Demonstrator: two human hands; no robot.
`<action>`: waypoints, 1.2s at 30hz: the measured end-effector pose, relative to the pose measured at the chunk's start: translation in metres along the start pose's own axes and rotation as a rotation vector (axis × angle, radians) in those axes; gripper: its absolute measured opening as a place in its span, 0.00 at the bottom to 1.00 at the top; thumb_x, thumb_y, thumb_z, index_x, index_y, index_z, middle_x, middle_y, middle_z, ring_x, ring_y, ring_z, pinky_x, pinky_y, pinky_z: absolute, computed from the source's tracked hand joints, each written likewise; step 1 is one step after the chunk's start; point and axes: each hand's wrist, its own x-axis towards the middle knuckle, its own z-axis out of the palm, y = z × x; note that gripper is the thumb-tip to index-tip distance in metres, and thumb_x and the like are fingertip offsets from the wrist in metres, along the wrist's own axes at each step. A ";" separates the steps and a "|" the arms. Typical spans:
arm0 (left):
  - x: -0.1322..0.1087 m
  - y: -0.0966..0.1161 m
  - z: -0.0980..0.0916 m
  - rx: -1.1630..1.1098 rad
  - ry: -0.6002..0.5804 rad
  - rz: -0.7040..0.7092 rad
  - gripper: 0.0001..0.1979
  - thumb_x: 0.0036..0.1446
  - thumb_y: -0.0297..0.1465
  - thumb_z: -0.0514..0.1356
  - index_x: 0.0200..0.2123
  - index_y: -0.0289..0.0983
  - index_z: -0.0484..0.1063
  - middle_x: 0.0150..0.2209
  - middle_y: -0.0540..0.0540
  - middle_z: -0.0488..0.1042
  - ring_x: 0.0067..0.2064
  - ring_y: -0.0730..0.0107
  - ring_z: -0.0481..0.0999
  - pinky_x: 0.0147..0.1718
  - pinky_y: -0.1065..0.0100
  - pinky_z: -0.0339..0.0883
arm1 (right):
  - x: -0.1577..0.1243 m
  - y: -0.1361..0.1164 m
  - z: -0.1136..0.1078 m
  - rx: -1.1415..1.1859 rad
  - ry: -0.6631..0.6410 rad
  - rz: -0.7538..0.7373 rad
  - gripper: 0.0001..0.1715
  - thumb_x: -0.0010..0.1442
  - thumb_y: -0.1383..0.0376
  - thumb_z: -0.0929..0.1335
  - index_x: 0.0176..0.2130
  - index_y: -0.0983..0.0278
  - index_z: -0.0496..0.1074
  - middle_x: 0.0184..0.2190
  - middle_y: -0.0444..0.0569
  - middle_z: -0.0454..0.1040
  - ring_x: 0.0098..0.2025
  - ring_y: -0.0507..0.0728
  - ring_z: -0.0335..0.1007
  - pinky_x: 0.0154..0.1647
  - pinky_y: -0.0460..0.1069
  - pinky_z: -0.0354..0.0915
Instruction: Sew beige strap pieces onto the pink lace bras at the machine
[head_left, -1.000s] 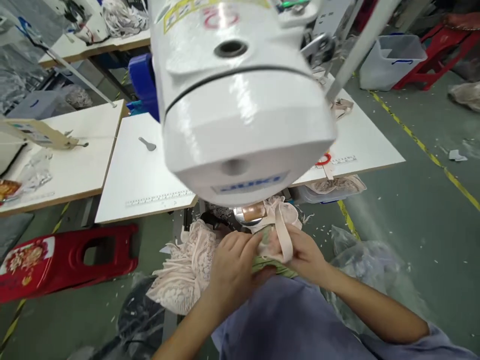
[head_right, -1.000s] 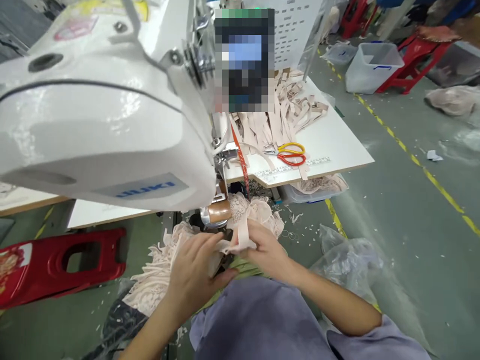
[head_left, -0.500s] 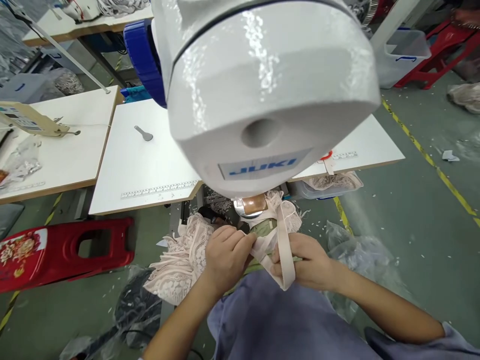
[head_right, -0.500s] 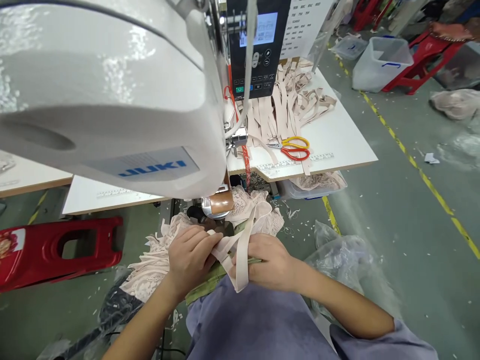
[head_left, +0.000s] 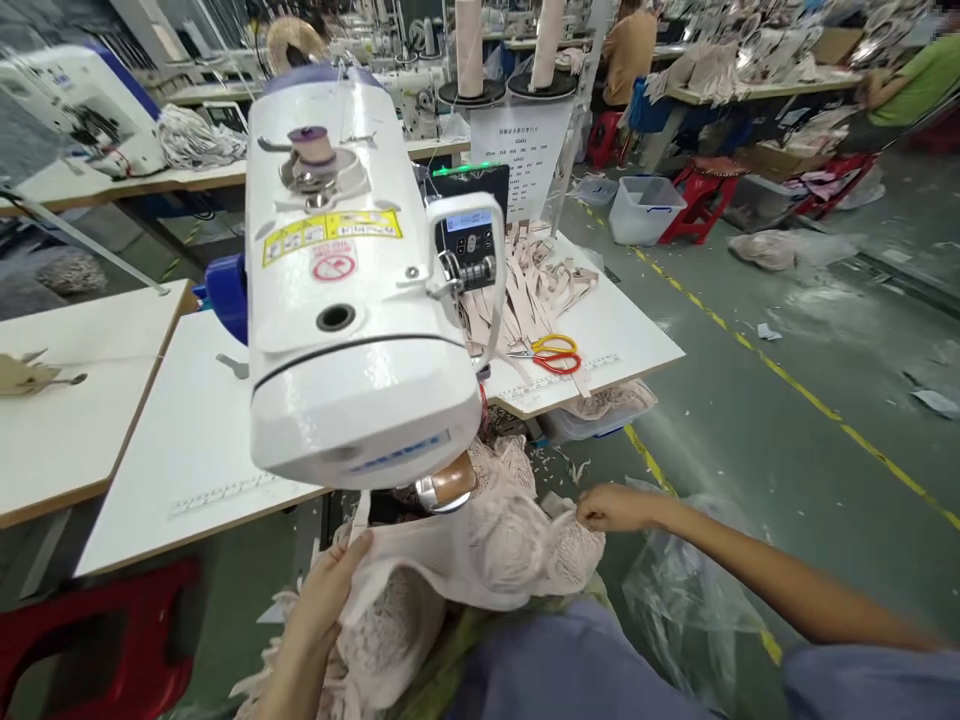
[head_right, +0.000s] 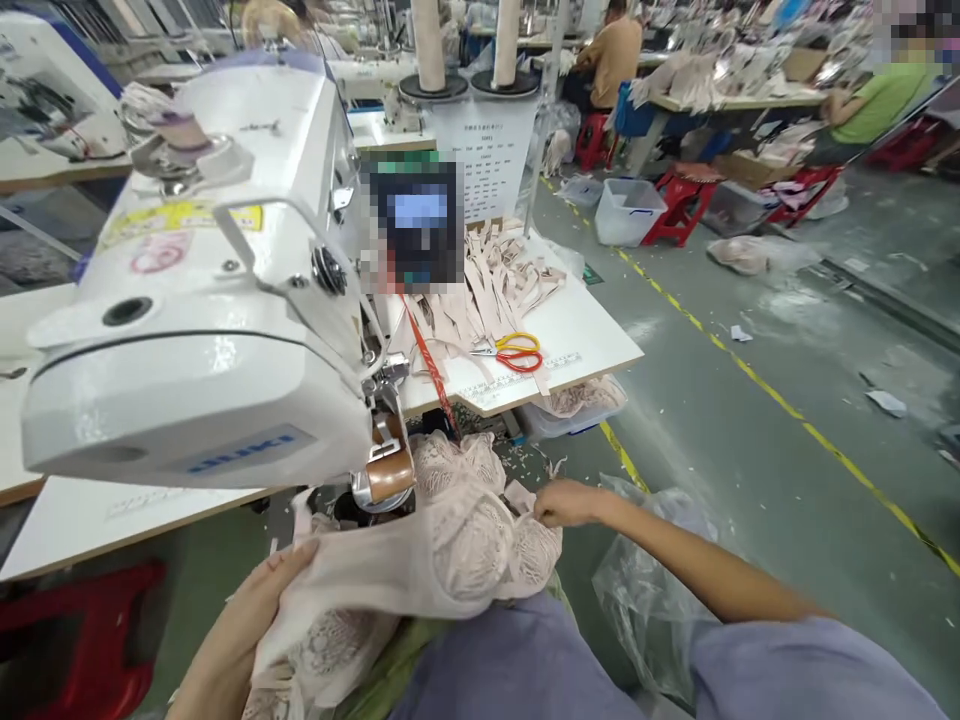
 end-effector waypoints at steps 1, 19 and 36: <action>0.011 0.003 0.004 -0.021 0.017 -0.009 0.14 0.58 0.43 0.62 0.28 0.40 0.76 0.19 0.45 0.74 0.21 0.63 0.72 0.19 0.66 0.66 | -0.005 -0.002 0.001 0.015 -0.005 0.006 0.15 0.60 0.66 0.64 0.25 0.63 0.75 0.23 0.46 0.71 0.25 0.53 0.66 0.28 0.47 0.62; -0.010 0.036 0.096 -0.714 -0.773 -0.460 0.30 0.50 0.60 0.60 0.26 0.37 0.63 0.24 0.53 0.61 0.27 0.73 0.60 0.31 0.69 0.55 | 0.097 -0.078 -0.118 0.060 0.664 0.094 0.21 0.66 0.58 0.68 0.55 0.65 0.68 0.54 0.53 0.71 0.51 0.60 0.72 0.50 0.59 0.72; -0.031 0.036 0.071 -0.615 -0.833 -0.459 0.14 0.53 0.39 0.66 0.37 0.36 0.72 0.27 0.53 0.68 0.30 0.73 0.60 0.29 0.72 0.51 | 0.106 -0.066 -0.116 0.636 0.501 0.150 0.08 0.63 0.64 0.65 0.32 0.63 0.63 0.30 0.46 0.70 0.23 0.47 0.58 0.18 0.41 0.57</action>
